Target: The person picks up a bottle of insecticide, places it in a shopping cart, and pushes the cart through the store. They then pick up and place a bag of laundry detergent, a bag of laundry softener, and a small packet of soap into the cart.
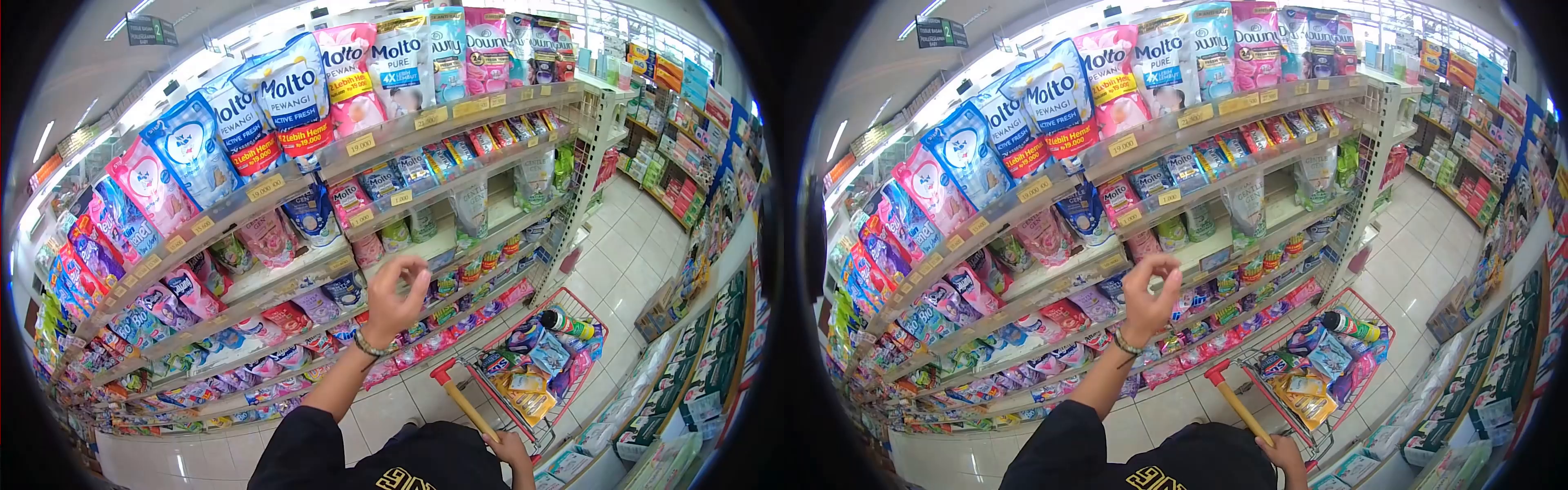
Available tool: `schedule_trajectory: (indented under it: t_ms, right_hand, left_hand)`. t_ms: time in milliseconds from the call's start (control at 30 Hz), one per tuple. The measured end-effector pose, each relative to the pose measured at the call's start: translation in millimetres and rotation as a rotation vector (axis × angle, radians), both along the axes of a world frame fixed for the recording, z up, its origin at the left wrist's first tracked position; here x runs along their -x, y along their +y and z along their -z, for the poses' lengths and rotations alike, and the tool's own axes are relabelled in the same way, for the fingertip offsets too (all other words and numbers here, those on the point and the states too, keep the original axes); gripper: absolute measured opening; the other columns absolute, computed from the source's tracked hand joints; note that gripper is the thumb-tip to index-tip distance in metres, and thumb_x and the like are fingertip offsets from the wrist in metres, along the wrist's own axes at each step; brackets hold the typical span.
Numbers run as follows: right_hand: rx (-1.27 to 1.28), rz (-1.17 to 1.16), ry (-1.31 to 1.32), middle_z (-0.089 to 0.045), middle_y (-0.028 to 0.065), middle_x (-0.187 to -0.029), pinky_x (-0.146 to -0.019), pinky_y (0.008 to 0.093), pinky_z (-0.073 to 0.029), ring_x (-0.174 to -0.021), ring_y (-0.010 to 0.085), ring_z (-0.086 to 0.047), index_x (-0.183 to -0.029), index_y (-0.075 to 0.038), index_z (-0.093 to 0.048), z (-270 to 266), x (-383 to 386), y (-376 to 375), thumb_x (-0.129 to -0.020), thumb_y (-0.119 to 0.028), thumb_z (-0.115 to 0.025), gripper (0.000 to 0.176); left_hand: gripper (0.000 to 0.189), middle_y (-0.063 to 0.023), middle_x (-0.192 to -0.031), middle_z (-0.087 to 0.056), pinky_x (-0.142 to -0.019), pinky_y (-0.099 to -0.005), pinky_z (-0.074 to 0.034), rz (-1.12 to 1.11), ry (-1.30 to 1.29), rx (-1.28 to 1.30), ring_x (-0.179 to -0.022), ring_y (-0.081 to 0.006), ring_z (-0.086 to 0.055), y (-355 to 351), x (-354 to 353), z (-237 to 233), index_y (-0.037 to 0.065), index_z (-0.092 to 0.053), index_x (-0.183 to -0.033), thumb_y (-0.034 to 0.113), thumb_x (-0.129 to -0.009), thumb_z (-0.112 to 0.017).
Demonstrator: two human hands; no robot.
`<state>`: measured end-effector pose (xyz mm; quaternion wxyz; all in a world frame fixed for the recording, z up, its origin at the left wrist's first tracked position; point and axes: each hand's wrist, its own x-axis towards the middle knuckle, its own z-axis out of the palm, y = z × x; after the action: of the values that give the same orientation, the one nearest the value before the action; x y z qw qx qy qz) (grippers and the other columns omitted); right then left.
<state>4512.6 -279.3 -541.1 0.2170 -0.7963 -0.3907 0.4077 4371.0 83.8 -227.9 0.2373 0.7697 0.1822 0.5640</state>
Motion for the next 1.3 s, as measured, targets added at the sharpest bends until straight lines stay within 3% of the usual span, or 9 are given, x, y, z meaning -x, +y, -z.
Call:
schedule_trajectory:
  t_ms: [433,633,733,867,967,1033,1167,1200,1300]
  right_hand:
    - [-0.007,0.016,-0.083,-0.069,0.0227,-0.074,-0.075,0.0455,-0.054,-0.076,0.0405,-0.070,-0.089,-0.001,-0.075,-6.5,2.0,-4.0,-0.088,-0.068,-0.061,0.068]
    - [-0.003,0.028,-0.068,-0.069,0.0230,-0.075,-0.076,0.0457,-0.054,-0.078,0.0410,-0.069,-0.089,-0.001,-0.075,-12.0,2.1,-4.5,-0.087,-0.069,-0.060,0.070]
    - [-0.019,0.043,-0.059,-0.069,0.0232,-0.074,-0.075,0.0459,-0.054,-0.078,0.0408,-0.069,-0.088,-0.002,-0.075,-14.6,3.1,-4.6,-0.087,-0.070,-0.059,0.070]
    - [-0.057,0.047,-0.060,-0.068,0.0234,-0.073,-0.074,0.0462,-0.054,-0.077,0.0408,-0.069,-0.088,-0.002,-0.075,-11.8,1.9,-4.1,-0.087,-0.071,-0.059,0.071]
    - [0.042,0.001,-0.035,-0.070,0.0240,-0.080,-0.081,0.0479,-0.055,-0.085,0.0421,-0.070,-0.106,-0.009,-0.076,-19.1,-1.3,-2.1,-0.088,-0.070,-0.058,0.066]
    - [-0.003,-0.004,-0.008,-0.066,0.0230,-0.070,-0.073,0.0459,-0.053,-0.073,0.0400,-0.068,-0.088,-0.002,-0.074,-29.4,0.8,-0.2,-0.088,-0.071,-0.057,0.071]
    - [-0.008,-0.009,-0.014,-0.067,0.0224,-0.071,-0.073,0.0455,-0.053,-0.074,0.0392,-0.068,-0.089,-0.003,-0.074,-22.7,0.3,-0.9,-0.089,-0.072,-0.056,0.071]
    - [-0.011,-0.014,-0.014,-0.067,0.0224,-0.071,-0.073,0.0455,-0.053,-0.074,0.0392,-0.068,-0.089,-0.003,-0.074,-17.9,2.4,-3.7,-0.089,-0.072,-0.056,0.071]
    - [-0.141,0.078,0.063,-0.072,0.0273,-0.095,-0.081,0.0493,-0.054,-0.091,0.0419,-0.071,-0.111,-0.003,-0.074,-12.8,4.1,-6.5,-0.089,-0.052,-0.066,0.054]
  left_hand:
    - [0.016,-0.0060,-0.083,-0.067,-0.059,-0.0286,-0.051,-0.002,-0.036,-0.312,-0.073,-0.0164,-0.066,46.8,-101.2,-137.7,0.006,-0.067,-0.104,0.011,-0.088,-0.068]
    - [0.026,-0.0124,-0.097,-0.063,-0.085,-0.0400,-0.050,-0.114,0.093,-0.401,-0.094,-0.0286,-0.061,91.4,-136.3,-167.7,0.004,-0.065,-0.108,0.016,-0.084,-0.069]
    - [0.040,-0.0158,-0.118,-0.058,-0.100,-0.0467,-0.041,-0.390,0.114,-0.603,-0.115,-0.0349,-0.052,118.8,-136.0,-188.8,0.005,-0.062,-0.115,0.020,-0.079,-0.070]
    - [0.055,-0.0167,-0.129,-0.055,-0.107,-0.0518,-0.035,-0.671,0.052,-0.768,-0.127,-0.0347,-0.045,158.0,-138.2,-233.0,0.004,-0.057,-0.129,0.022,-0.078,-0.067]
    - [0.066,-0.0164,-0.138,-0.052,-0.112,-0.0564,-0.028,-0.846,0.174,-0.786,-0.137,-0.0331,-0.038,192.6,-139.8,-272.0,0.005,-0.051,-0.140,0.020,-0.077,-0.064]
    - [0.070,-0.0154,-0.140,-0.053,-0.113,-0.0580,-0.024,-0.906,0.441,-0.746,-0.138,-0.0330,-0.038,204.3,-139.7,-290.2,0.005,-0.050,-0.144,0.017,-0.076,-0.062]
    - [0.054,-0.0066,-0.128,-0.063,-0.112,-0.0559,-0.024,-0.901,0.528,-0.771,-0.129,-0.0260,-0.048,200.0,-129.1,-298.7,0.010,-0.061,-0.132,0.010,-0.078,-0.062]
    - [0.039,-0.0027,-0.117,-0.068,-0.108,-0.0533,-0.028,-0.899,0.369,-0.873,-0.119,-0.0224,-0.055,201.2,-127.9,-293.8,0.012,-0.068,-0.117,0.006,-0.080,-0.061]
    - [0.030,-0.0013,-0.107,-0.070,-0.104,-0.0502,-0.031,-0.852,0.301,-0.967,-0.112,-0.0208,-0.059,201.5,-120.5,-283.2,0.013,-0.071,-0.107,0.004,-0.081,-0.061]
